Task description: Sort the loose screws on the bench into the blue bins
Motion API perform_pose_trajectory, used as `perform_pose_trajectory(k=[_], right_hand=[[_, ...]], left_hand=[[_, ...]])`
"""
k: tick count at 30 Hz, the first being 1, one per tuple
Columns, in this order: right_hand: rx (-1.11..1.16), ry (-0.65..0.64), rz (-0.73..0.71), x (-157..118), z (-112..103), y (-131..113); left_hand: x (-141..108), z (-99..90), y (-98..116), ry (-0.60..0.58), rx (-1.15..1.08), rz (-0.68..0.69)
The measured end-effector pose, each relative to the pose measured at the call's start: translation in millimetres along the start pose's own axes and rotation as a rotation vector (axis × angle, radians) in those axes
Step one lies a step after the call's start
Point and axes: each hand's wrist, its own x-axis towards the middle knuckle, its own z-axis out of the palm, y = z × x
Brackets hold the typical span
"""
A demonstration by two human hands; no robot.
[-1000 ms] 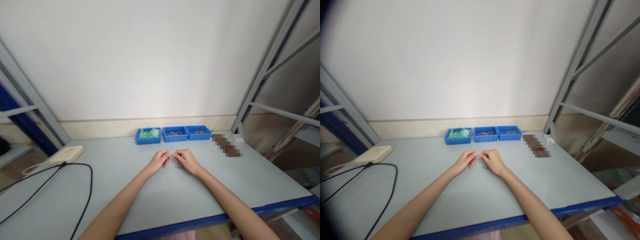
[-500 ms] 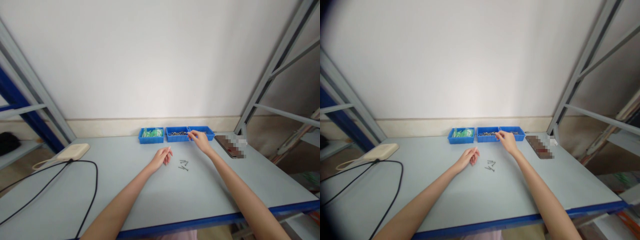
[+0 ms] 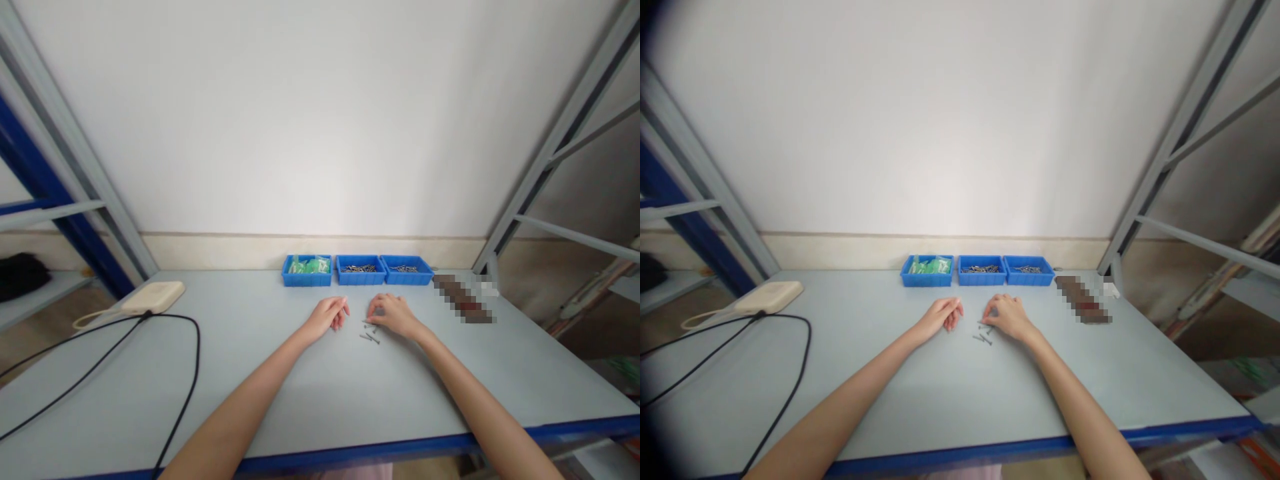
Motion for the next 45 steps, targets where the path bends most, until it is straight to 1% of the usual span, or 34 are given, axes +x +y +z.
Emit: perform_pose_trajectory(k=[2,7,11,15,21,23,27,34,40,45], right_hand=[[0.018,-0.005,0.015,-1.4,-1.1,-2.2],[0.051,-0.008,-0.003,-7.8,-7.6,-1.4],[0.062,-0.032,0.007,-9.8,-7.2,0.9],[0.077,0.018,0.009,-7.4,-6.1,-1.8],[0.249,0.134,-0.063,-7.2,-8.6,-15.5],[0.242,0.163,-0.09,-7.9,-7.6,-19.7],[0.236,0.181,-0.13,-8.5,-3.5,-23.9],[0.197,0.156,-0.154,-8.2,-1.0,-21.9],[0.083,0.196,-0.182,-10.4,-3.1,-27.2],[0.052,0.192,-0.193,-11.3,-3.1,-29.9]], left_hand=[[-1.3,0.1,1.6,-0.003,0.019,0.006],[-3.4,1.1,4.0,-0.013,0.035,0.008],[-3.5,1.7,4.1,-0.023,0.076,0.013],[-3.7,1.4,3.2,-0.047,0.129,0.023],[-8.7,4.2,5.0,-0.086,0.211,0.049],[-9.8,6.0,5.8,-0.107,0.205,0.05],[-10.0,8.6,8.4,-0.114,0.188,0.076],[-10.1,11.2,14.9,-0.083,0.155,0.01],[-8.9,10.5,13.1,-0.115,0.15,-0.004],[-8.2,11.4,11.7,-0.089,0.153,0.004]])
